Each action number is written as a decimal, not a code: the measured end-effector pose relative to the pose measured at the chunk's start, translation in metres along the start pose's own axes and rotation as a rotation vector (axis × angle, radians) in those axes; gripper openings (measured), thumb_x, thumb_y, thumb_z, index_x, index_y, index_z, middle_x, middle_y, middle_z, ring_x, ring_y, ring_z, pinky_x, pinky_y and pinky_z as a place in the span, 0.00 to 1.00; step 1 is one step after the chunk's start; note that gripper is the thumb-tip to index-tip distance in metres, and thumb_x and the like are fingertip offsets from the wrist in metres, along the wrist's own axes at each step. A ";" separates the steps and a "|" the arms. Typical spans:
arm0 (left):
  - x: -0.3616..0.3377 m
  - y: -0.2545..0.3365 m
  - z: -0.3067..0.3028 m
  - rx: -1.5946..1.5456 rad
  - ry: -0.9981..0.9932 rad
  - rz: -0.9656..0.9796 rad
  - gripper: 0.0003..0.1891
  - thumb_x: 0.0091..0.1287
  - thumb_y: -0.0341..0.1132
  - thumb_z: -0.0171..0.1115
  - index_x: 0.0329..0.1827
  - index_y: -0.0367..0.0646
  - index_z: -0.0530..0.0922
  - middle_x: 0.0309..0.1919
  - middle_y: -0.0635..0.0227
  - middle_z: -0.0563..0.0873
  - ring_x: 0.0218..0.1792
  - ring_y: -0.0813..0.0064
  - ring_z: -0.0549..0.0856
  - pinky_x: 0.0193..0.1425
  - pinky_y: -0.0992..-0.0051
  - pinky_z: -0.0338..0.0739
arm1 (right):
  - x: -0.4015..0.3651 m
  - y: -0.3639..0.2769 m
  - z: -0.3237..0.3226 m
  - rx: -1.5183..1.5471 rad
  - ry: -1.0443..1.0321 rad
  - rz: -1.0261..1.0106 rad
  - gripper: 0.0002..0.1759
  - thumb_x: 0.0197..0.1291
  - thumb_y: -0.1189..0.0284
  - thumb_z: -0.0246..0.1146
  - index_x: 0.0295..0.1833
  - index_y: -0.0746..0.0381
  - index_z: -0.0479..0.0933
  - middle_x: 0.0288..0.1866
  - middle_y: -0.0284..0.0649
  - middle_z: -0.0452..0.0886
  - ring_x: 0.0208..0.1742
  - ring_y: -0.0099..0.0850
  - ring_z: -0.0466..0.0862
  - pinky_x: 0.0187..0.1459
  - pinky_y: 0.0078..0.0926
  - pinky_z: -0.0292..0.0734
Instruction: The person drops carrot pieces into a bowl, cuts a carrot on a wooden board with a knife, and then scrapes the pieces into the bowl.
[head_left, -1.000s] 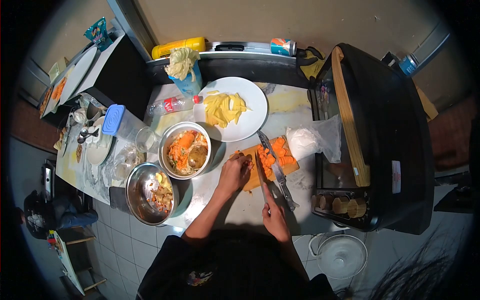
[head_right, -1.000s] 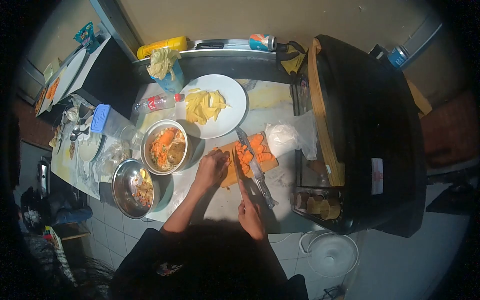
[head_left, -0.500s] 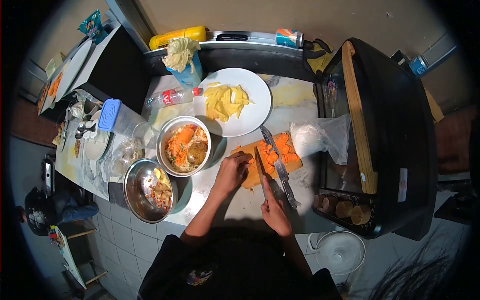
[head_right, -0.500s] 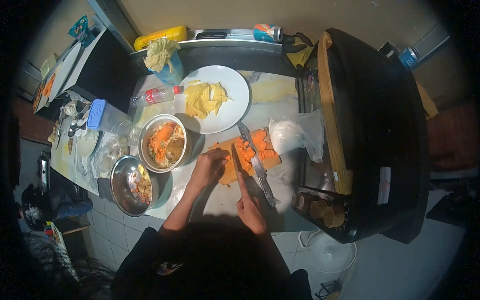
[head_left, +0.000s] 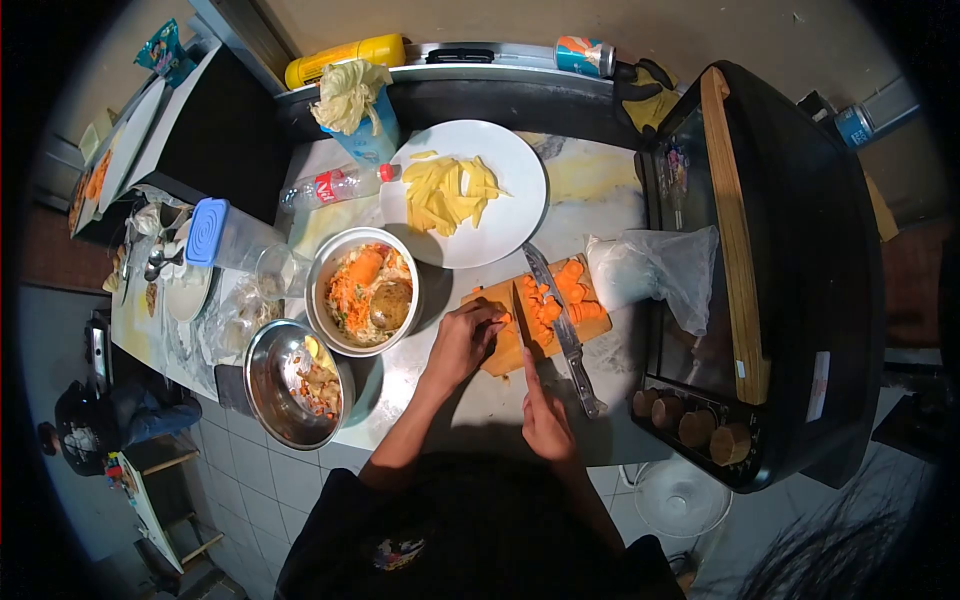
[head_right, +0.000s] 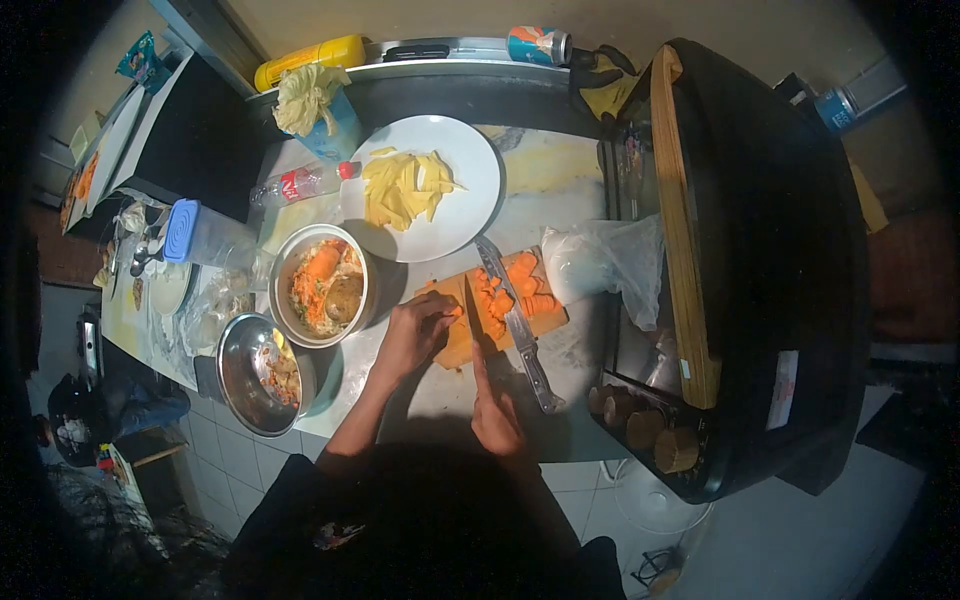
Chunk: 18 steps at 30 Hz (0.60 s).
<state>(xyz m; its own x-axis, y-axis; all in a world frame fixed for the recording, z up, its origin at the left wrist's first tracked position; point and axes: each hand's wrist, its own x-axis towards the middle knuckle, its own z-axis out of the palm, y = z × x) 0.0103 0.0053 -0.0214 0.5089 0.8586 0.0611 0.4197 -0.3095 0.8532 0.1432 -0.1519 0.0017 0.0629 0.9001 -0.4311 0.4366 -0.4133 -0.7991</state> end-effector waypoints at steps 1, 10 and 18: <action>0.000 0.001 0.000 0.001 -0.001 -0.009 0.10 0.61 0.21 0.69 0.46 0.34 0.85 0.38 0.53 0.88 0.36 0.54 0.88 0.41 0.64 0.80 | 0.001 0.002 0.001 0.002 0.014 -0.020 0.54 0.58 0.90 0.52 0.85 0.45 0.38 0.43 0.67 0.79 0.44 0.63 0.82 0.51 0.50 0.75; -0.001 0.003 0.001 -0.012 0.005 -0.047 0.09 0.62 0.21 0.68 0.45 0.32 0.86 0.38 0.52 0.88 0.36 0.53 0.87 0.41 0.65 0.80 | 0.002 0.005 0.001 -0.039 0.023 0.016 0.54 0.57 0.89 0.53 0.85 0.44 0.41 0.39 0.63 0.80 0.41 0.61 0.83 0.49 0.50 0.76; -0.003 0.001 0.002 -0.015 0.012 -0.019 0.11 0.60 0.18 0.66 0.46 0.33 0.87 0.37 0.51 0.87 0.35 0.53 0.87 0.40 0.65 0.80 | 0.003 0.020 0.013 -0.175 0.195 -0.200 0.51 0.52 0.90 0.50 0.84 0.51 0.50 0.37 0.57 0.79 0.35 0.54 0.81 0.40 0.43 0.77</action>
<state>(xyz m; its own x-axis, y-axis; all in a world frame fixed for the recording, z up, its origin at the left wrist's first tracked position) 0.0108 0.0015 -0.0223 0.4918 0.8692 0.0513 0.4178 -0.2873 0.8619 0.1405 -0.1595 -0.0214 0.1232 0.9776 -0.1709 0.6041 -0.2105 -0.7686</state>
